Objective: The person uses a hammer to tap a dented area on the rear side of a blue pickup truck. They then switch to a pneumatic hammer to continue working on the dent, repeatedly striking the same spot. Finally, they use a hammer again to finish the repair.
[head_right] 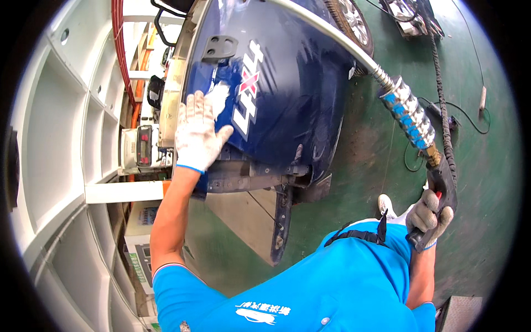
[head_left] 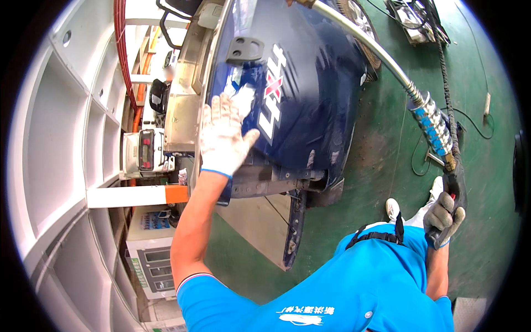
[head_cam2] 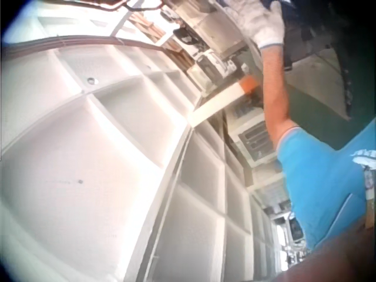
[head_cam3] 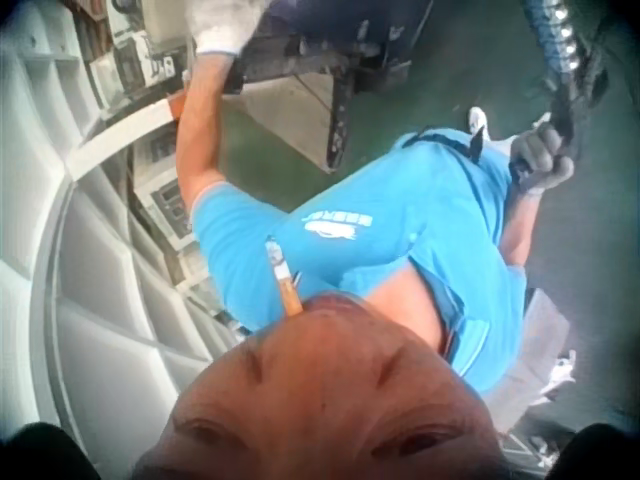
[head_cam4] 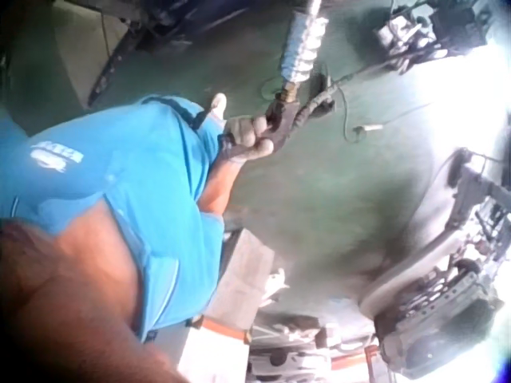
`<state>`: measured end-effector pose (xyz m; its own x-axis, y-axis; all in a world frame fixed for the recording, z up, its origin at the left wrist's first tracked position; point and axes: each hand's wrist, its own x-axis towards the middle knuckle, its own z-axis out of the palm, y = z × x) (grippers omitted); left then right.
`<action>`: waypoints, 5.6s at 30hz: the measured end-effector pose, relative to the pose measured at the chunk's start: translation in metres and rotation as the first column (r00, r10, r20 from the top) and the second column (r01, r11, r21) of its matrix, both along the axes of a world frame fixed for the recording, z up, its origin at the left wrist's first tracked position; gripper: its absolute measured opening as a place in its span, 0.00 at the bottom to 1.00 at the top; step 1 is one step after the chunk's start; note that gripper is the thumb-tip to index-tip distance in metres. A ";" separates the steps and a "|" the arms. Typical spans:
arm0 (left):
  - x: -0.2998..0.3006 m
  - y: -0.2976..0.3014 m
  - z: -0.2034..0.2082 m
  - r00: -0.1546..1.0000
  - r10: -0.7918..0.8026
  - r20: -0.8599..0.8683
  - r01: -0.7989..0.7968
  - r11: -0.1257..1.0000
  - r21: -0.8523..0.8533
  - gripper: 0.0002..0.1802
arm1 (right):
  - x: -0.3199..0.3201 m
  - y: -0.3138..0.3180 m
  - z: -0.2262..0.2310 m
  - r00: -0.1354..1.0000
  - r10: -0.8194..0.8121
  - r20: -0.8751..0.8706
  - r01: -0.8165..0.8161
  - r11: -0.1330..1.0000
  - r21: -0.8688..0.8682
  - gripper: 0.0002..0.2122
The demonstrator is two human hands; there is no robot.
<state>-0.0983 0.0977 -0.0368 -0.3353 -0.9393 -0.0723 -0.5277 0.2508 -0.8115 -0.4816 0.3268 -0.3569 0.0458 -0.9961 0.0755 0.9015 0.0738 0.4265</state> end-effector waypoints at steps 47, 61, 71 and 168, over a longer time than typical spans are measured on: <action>-0.014 -0.035 -0.047 0.960 0.090 -0.265 -0.172 0.937 -0.305 0.49 | -0.121 -0.016 -0.071 0.957 0.254 0.139 -0.287 0.900 0.330 0.37; 0.000 0.047 -0.051 0.908 0.058 -0.415 -0.188 0.941 -0.280 0.49 | -0.095 0.002 -0.031 0.956 0.293 -0.024 -0.268 0.900 0.345 0.34; -0.100 0.026 -0.141 -0.878 0.209 -0.430 0.190 0.978 0.088 0.26 | -0.091 -0.024 0.041 0.815 0.247 -0.524 -0.246 0.967 0.072 0.26; -0.057 -0.037 -0.055 -0.881 -0.200 0.429 -0.219 0.976 0.006 0.13 | -0.095 -0.094 0.136 0.481 0.146 -0.865 -0.147 0.986 0.085 0.29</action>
